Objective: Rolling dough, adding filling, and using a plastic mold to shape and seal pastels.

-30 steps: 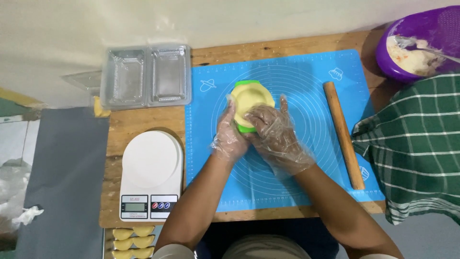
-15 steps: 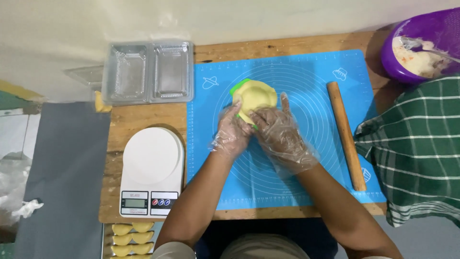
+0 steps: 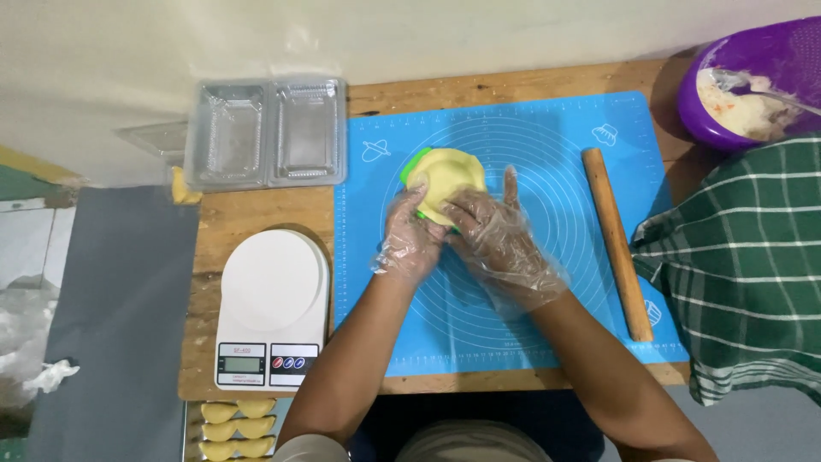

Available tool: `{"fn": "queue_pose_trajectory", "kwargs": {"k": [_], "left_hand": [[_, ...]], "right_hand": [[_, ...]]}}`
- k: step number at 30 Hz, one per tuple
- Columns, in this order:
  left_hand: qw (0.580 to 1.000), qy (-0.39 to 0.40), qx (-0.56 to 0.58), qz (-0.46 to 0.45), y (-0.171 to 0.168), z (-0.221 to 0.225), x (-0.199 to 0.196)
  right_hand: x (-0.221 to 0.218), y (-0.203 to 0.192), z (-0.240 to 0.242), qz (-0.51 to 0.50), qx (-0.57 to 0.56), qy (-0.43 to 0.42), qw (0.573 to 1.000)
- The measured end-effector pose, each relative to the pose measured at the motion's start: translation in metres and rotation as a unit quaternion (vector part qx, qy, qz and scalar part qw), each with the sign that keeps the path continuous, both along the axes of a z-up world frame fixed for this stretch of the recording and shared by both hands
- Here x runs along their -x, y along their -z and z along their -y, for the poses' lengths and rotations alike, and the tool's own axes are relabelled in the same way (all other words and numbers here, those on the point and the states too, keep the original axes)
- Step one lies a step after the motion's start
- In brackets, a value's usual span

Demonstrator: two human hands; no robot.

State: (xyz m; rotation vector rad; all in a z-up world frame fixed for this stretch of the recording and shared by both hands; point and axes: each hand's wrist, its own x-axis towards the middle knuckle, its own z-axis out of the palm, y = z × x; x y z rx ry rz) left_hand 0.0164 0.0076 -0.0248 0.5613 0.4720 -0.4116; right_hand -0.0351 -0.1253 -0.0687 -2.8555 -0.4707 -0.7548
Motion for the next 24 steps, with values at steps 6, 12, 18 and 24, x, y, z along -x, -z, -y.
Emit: {"fn": "queue_pose_trajectory", "kwargs": {"k": [6, 12, 18, 24], "left_hand": [[0.996, 0.018, -0.074, 0.040, 0.012, 0.000, -0.004], [0.989, 0.086, -0.107, 0.061, 0.002, 0.012, 0.002], [0.979, 0.129, -0.151, 0.052, 0.024, 0.004, 0.004], [0.989, 0.105, -0.096, 0.034, 0.022, 0.001, -0.002]], "right_hand": [[-0.003, -0.005, -0.001, -0.097, -0.043, 0.007, 0.994], [-0.006, -0.020, -0.008, -0.094, -0.052, 0.020, 0.994], [0.003, -0.038, -0.013, -0.204, 0.007, 0.038, 0.978], [0.005, -0.034, -0.013, -0.223, 0.033, 0.031, 0.974]]}}
